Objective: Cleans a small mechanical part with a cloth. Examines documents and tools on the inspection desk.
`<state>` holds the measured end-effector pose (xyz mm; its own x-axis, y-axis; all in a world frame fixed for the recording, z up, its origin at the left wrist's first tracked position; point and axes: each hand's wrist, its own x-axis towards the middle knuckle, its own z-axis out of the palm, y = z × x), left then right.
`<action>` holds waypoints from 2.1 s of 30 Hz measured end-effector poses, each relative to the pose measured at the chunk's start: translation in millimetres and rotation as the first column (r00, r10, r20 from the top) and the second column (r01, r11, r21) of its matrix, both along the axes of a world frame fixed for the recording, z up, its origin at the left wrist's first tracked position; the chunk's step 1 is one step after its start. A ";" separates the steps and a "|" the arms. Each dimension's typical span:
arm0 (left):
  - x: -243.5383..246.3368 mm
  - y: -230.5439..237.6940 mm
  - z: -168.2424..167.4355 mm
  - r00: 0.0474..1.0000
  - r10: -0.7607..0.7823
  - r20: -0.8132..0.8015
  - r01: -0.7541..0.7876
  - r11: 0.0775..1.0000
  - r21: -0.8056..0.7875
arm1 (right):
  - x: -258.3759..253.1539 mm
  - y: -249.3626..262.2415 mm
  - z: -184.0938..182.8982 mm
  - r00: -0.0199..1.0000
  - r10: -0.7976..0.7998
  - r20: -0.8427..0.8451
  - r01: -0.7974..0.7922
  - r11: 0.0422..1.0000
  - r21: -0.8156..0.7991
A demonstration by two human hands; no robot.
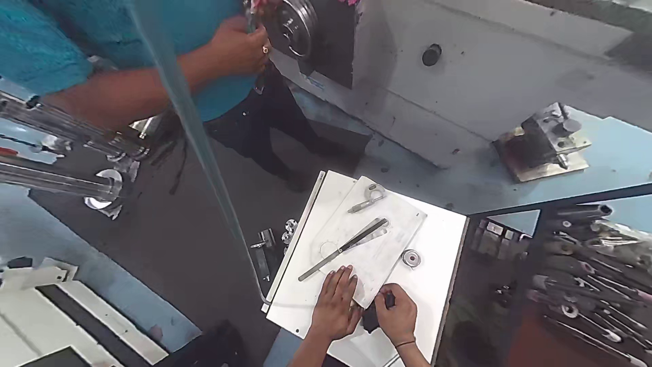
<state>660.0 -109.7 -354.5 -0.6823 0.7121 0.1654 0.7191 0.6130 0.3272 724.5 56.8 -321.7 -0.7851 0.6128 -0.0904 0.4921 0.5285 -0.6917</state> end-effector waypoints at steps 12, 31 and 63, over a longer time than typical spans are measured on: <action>-0.4 1.5 3.9 1.000 -0.006 0.030 0.005 1.000 0.026 | 3.1 -2.2 0.6 0.999 0.031 -0.043 -0.030 0.999 0.035; 1.9 0.5 6.4 0.994 -0.006 0.110 0.008 1.000 -0.019 | 5.1 -5.2 -2.7 0.994 0.070 -0.080 -0.064 0.995 0.073; 0.6 2.0 7.5 0.996 -0.004 0.090 0.004 1.000 -0.002 | 4.1 -8.9 -5.8 0.992 0.055 -0.113 -0.039 0.989 0.140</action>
